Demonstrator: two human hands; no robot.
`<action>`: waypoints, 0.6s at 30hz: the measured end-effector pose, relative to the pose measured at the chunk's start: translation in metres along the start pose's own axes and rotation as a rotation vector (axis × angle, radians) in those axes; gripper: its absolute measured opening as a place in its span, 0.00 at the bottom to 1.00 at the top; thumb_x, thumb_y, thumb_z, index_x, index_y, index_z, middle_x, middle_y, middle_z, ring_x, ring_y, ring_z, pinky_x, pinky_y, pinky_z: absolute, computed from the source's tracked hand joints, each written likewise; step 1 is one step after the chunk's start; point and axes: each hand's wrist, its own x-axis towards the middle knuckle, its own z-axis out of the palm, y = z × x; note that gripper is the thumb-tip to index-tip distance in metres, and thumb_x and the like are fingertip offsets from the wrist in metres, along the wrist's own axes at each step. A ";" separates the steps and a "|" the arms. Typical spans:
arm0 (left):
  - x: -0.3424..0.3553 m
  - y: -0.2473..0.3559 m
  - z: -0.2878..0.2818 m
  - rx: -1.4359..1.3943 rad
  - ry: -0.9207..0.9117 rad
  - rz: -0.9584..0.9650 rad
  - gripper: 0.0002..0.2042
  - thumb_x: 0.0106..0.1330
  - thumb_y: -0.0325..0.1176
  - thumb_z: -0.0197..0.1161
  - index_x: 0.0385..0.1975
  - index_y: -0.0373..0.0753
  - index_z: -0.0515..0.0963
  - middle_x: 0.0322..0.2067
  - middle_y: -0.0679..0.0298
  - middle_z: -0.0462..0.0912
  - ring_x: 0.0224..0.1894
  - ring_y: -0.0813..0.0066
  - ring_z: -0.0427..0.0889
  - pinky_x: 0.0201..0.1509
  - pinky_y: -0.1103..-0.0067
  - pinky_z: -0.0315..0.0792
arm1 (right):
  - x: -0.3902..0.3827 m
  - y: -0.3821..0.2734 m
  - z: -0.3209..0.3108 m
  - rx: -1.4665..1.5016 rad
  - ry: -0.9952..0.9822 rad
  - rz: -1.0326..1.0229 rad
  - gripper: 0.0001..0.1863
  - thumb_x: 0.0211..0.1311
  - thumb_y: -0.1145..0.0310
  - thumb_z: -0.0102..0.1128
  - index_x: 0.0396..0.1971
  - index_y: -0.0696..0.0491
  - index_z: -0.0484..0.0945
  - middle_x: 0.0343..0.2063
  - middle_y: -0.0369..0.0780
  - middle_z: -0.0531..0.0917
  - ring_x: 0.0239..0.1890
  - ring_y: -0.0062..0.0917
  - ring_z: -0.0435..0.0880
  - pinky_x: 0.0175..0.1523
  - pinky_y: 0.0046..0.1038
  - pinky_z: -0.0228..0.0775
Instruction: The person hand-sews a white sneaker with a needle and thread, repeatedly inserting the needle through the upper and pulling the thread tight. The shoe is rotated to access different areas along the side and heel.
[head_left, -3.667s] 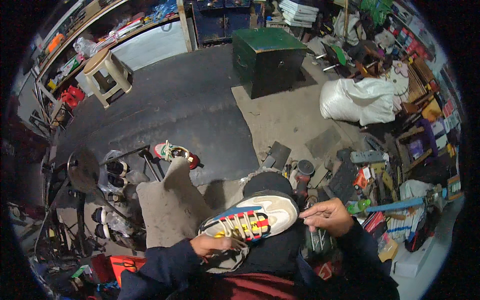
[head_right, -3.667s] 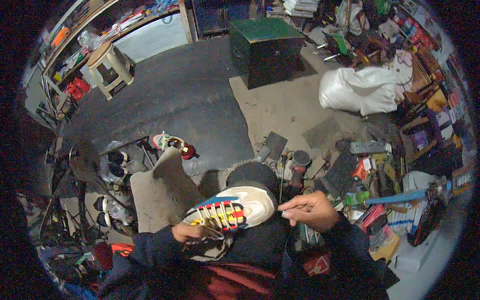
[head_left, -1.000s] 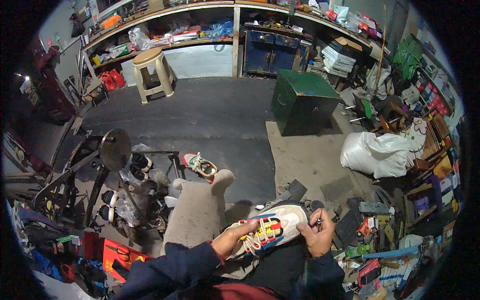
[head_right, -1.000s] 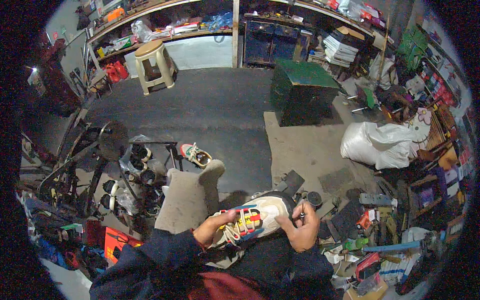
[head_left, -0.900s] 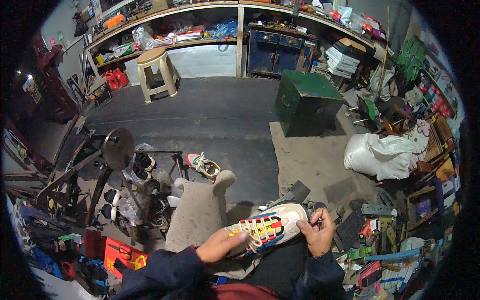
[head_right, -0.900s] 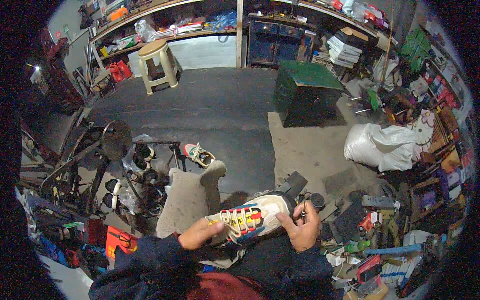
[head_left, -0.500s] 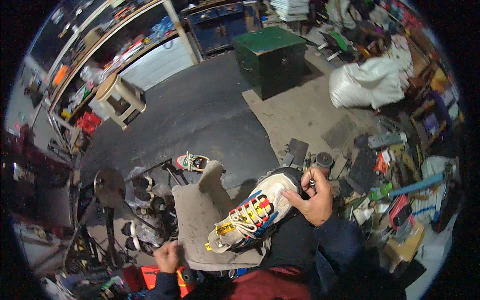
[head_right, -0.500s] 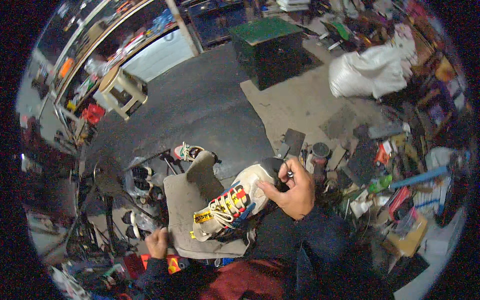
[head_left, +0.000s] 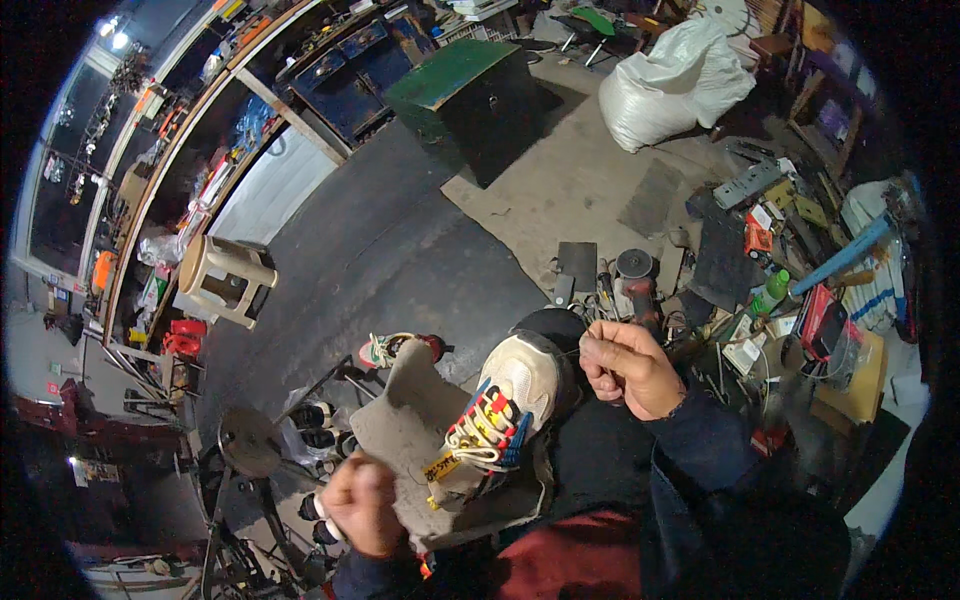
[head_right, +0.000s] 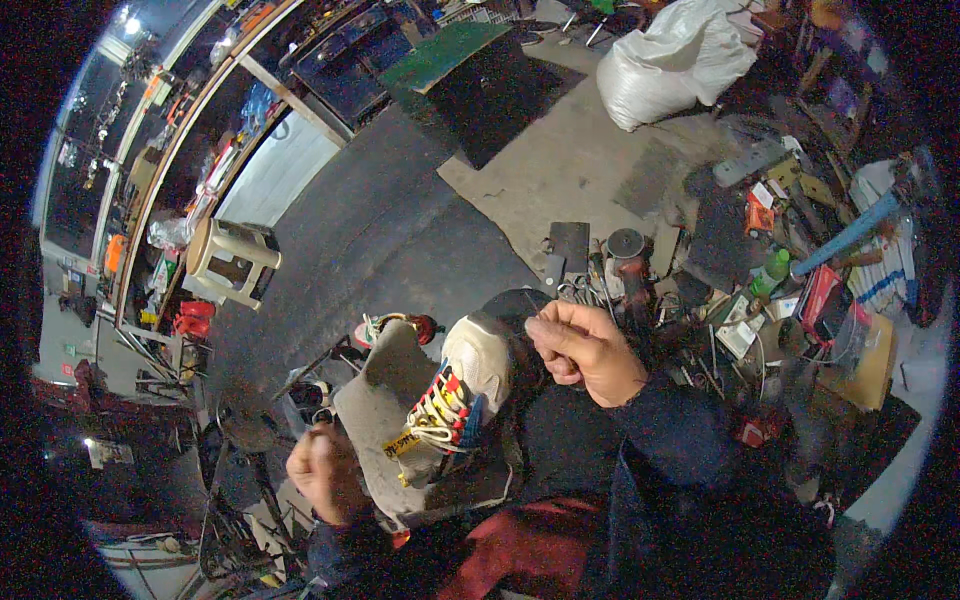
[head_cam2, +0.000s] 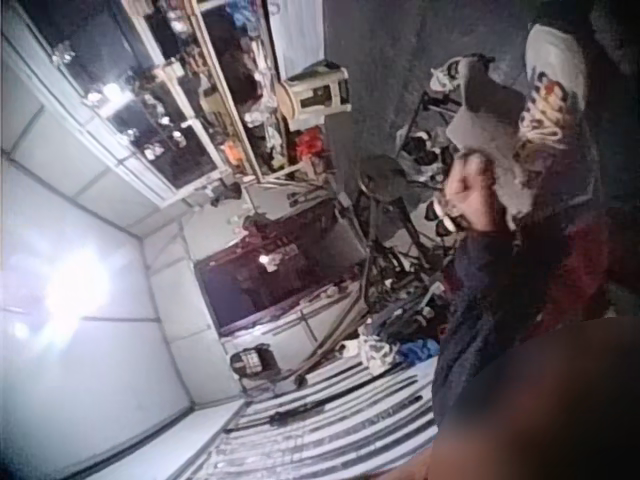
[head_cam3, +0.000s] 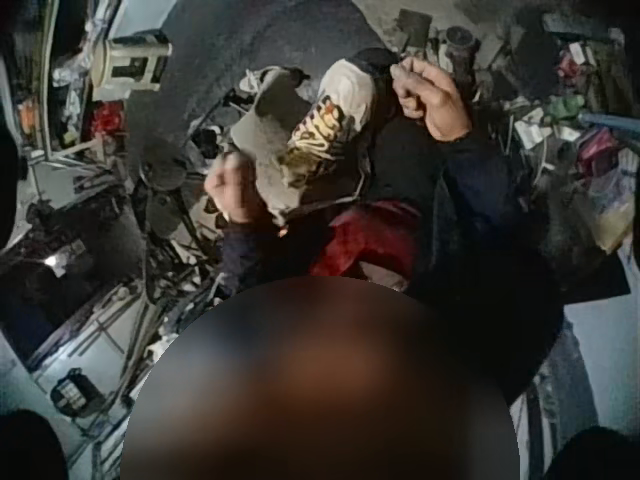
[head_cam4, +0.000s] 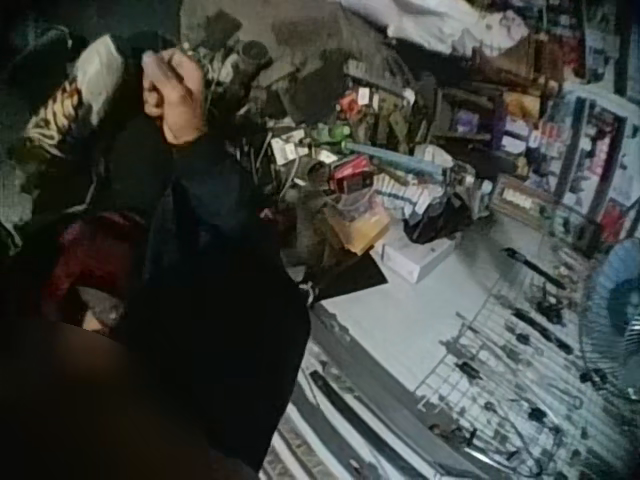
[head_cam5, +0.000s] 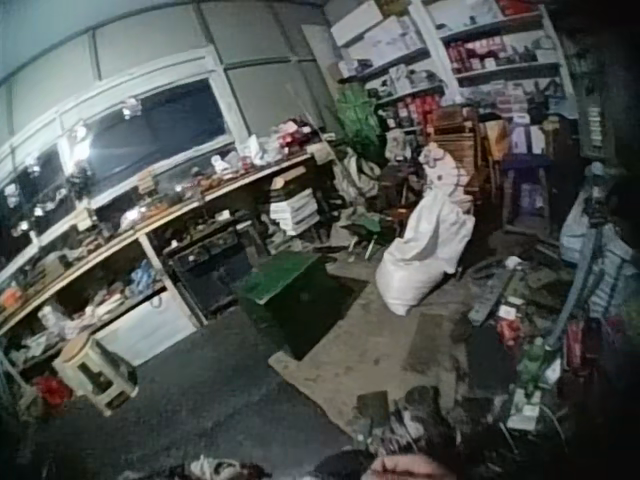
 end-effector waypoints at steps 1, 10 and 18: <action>0.007 0.015 0.021 0.151 -0.115 0.118 0.12 0.66 0.26 0.60 0.18 0.34 0.72 0.20 0.60 0.76 0.21 0.74 0.72 0.26 0.79 0.65 | -0.005 -0.001 0.000 0.069 0.012 0.028 0.11 0.72 0.62 0.62 0.35 0.53 0.75 0.24 0.31 0.73 0.20 0.11 0.65 0.22 0.18 0.53; 0.028 0.026 0.129 0.382 -0.503 0.510 0.07 0.58 0.21 0.71 0.34 0.35 0.83 0.27 0.57 0.79 0.24 0.62 0.81 0.28 0.74 0.73 | -0.027 0.000 -0.001 0.069 0.071 0.010 0.13 0.71 0.63 0.56 0.45 0.58 0.77 0.29 0.36 0.77 0.25 0.16 0.71 0.28 0.19 0.59; 0.036 0.016 0.144 0.536 -0.469 0.592 0.11 0.56 0.23 0.73 0.38 0.40 0.84 0.25 0.60 0.75 0.24 0.60 0.81 0.27 0.70 0.74 | -0.033 0.000 0.011 -0.760 -0.046 -0.585 0.12 0.64 0.76 0.61 0.46 0.62 0.81 0.33 0.42 0.83 0.33 0.25 0.83 0.41 0.25 0.74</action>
